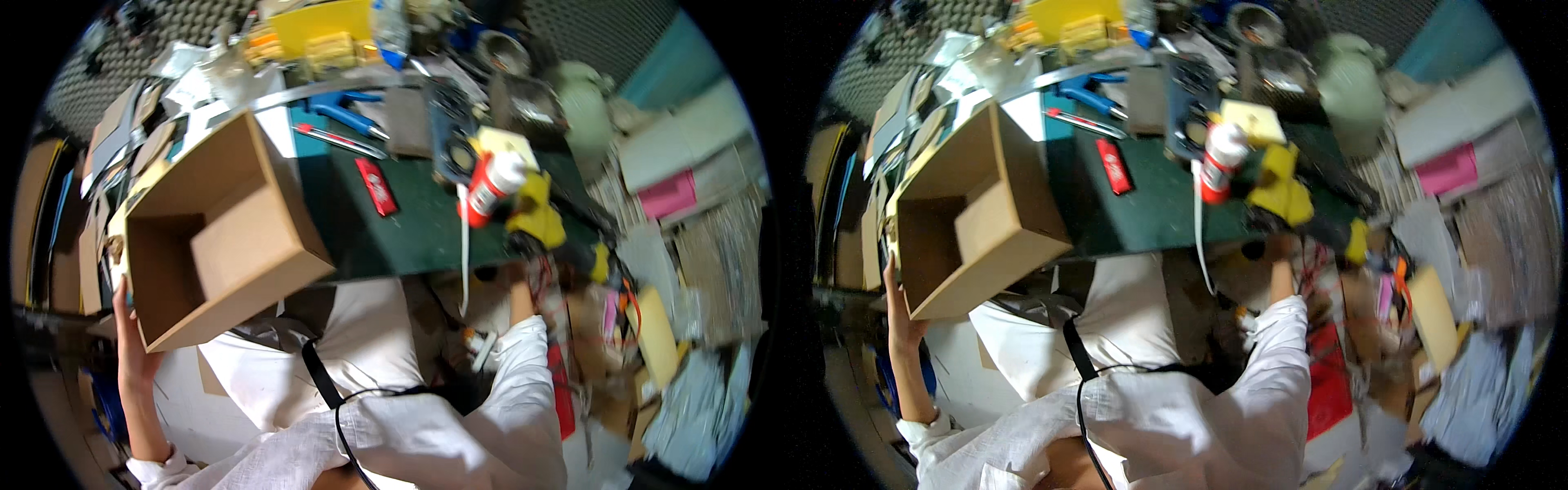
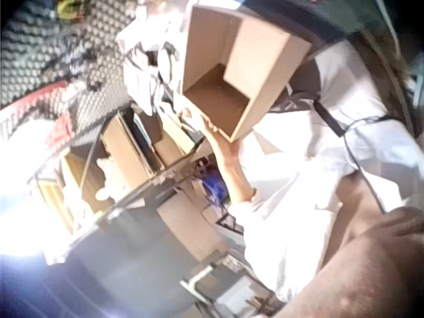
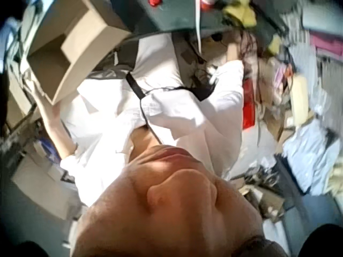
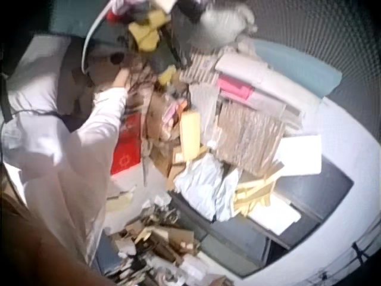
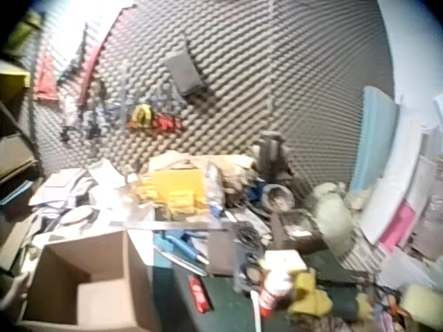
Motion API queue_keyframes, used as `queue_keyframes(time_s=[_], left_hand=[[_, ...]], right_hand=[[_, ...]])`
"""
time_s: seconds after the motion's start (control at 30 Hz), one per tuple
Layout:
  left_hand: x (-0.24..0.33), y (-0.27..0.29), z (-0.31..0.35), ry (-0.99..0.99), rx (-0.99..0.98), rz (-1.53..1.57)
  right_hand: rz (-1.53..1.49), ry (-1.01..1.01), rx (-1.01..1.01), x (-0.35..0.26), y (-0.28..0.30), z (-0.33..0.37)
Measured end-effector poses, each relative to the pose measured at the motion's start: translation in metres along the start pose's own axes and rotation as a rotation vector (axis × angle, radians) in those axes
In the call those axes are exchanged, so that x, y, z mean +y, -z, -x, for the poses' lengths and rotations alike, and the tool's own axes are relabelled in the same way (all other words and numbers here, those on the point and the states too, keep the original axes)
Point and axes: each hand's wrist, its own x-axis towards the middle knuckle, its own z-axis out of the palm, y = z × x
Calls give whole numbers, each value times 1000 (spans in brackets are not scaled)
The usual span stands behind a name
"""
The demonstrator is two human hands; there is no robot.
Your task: The person assembles a small cardboard box by folding the flaps and securing them with a staple gun. They then apply white paint to the interior edges of the box using a brush.
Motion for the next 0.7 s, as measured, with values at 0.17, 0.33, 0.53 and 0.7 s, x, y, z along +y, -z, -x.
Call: queue_keyframes(time_s=[0.17,0.33,0.53,0.7], left_hand=[[4,-13,20,124,39,-81],[15,-30,19,6,-10,-186],[4,-18,7,-254,-9,-251],[-1,-14,0,-499,114,-87]], right_hand=[[51,-4,-113,-11,-37,-45],[55,-33,-147,-12,-39,-76],[17,-58,-151,3,-36,-78],[-87,-126,-91,23,-6,-25]])
